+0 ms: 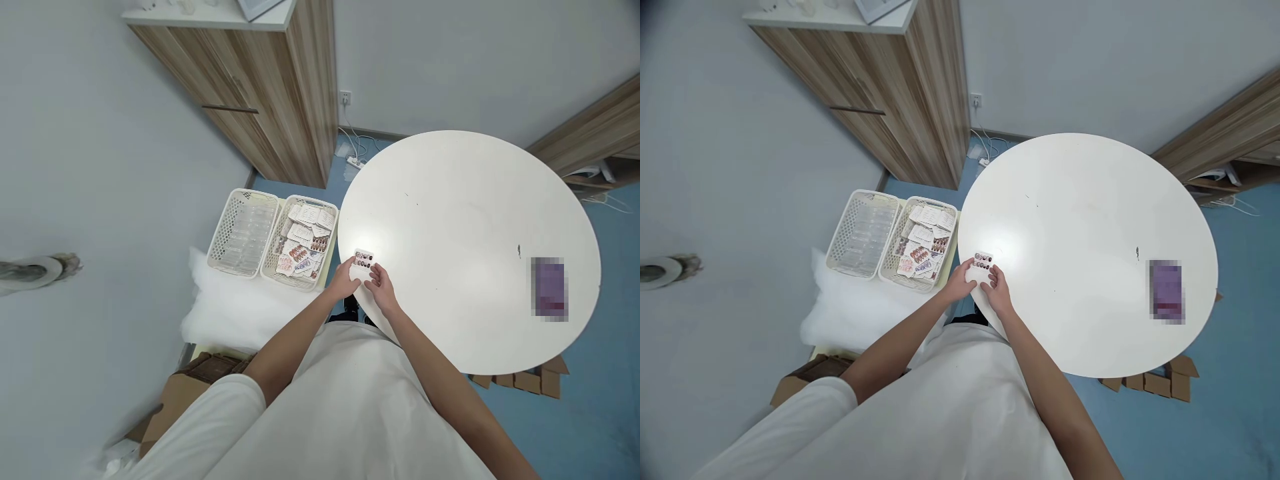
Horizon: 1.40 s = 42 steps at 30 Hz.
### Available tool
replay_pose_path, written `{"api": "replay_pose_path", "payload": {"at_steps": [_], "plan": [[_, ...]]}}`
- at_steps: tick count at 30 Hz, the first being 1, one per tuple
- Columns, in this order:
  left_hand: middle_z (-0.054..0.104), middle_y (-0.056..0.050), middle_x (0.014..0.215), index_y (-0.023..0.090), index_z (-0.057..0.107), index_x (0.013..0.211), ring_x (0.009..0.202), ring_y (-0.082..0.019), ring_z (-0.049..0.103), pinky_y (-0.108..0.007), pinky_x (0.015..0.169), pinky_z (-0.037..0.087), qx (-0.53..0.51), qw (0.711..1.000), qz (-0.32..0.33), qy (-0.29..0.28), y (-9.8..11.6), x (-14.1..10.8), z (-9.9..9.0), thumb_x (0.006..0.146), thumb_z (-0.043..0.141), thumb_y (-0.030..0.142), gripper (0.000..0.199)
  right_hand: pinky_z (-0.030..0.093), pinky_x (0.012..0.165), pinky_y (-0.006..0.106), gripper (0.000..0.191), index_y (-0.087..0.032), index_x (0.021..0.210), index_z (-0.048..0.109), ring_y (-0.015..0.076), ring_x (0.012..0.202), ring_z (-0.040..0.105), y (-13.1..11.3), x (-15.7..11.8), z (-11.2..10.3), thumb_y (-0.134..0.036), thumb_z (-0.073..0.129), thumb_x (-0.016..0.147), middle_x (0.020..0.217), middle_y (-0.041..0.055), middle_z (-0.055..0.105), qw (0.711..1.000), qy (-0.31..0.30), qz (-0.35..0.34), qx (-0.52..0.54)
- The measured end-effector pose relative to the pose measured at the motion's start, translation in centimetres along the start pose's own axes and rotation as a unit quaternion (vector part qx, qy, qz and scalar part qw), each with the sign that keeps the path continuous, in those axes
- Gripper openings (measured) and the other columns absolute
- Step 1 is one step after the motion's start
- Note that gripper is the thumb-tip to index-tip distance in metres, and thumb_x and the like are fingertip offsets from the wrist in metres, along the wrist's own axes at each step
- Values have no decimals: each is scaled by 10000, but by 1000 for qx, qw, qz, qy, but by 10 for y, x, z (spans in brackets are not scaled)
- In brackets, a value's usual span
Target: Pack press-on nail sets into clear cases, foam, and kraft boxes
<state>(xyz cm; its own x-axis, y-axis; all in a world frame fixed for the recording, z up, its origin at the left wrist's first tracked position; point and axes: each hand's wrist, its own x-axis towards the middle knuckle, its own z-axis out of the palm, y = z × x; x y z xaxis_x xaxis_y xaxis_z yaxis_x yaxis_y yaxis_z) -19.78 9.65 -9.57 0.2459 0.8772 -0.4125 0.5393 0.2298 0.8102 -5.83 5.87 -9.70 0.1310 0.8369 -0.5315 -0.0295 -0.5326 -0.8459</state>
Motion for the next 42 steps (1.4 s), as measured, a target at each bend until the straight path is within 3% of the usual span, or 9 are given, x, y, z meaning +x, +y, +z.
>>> {"api": "replay_pose_path", "payload": {"at_steps": [7,12,16,22,30,35,42], "plan": [[378,-91,1343,174,303,1322,1241,-240,325,-386,1011,294,-3,1000,22,4,-5,-1,3,669,518,132,689,297,1026,389,692,-270,1285,311,192,1216,372,0,-10,-4,-281,596,655,1367,54,335,1000,-5,14,14],[316,-73,1391,183,304,1322,1273,-228,285,-382,1037,268,-4,999,24,21,-6,-11,8,693,509,134,663,267,1042,419,664,-311,1268,342,205,1256,329,4,-30,-18,-296,611,661,1389,13,317,999,-17,28,22],[347,-82,1373,167,322,1312,1263,-217,309,-361,1039,272,6,1000,-7,29,-5,-28,14,725,505,167,614,317,1012,424,610,-300,1243,387,227,1216,390,6,-54,-43,-329,609,676,1371,31,353,998,-6,57,17],[452,-91,1295,167,413,1243,1191,-220,410,-369,968,361,-27,997,-56,56,-5,-61,31,762,505,223,493,410,925,416,506,-272,1171,453,219,977,578,6,-86,-94,-358,594,693,1269,64,465,996,17,87,11],[536,-107,1195,182,438,1212,1054,-193,528,-355,881,437,-87,984,-133,83,-8,-126,78,799,494,300,434,487,788,357,387,-230,1039,554,173,813,606,12,-83,-136,-383,598,686,1048,59,600,995,-57,77,6],[556,-106,1172,204,470,1200,1017,-215,555,-353,848,456,-96,982,-153,61,-6,-175,90,768,533,375,469,521,695,333,346,-234,972,584,170,748,616,20,-76,-141,-390,620,665,989,51,630,988,-101,111,24],[572,-92,1154,208,484,1183,980,-205,572,-323,799,474,-88,975,-142,144,-15,-217,67,761,530,371,455,528,658,323,325,-237,938,588,165,710,615,11,-90,-113,-374,643,648,939,43,637,983,-158,92,23]]}}
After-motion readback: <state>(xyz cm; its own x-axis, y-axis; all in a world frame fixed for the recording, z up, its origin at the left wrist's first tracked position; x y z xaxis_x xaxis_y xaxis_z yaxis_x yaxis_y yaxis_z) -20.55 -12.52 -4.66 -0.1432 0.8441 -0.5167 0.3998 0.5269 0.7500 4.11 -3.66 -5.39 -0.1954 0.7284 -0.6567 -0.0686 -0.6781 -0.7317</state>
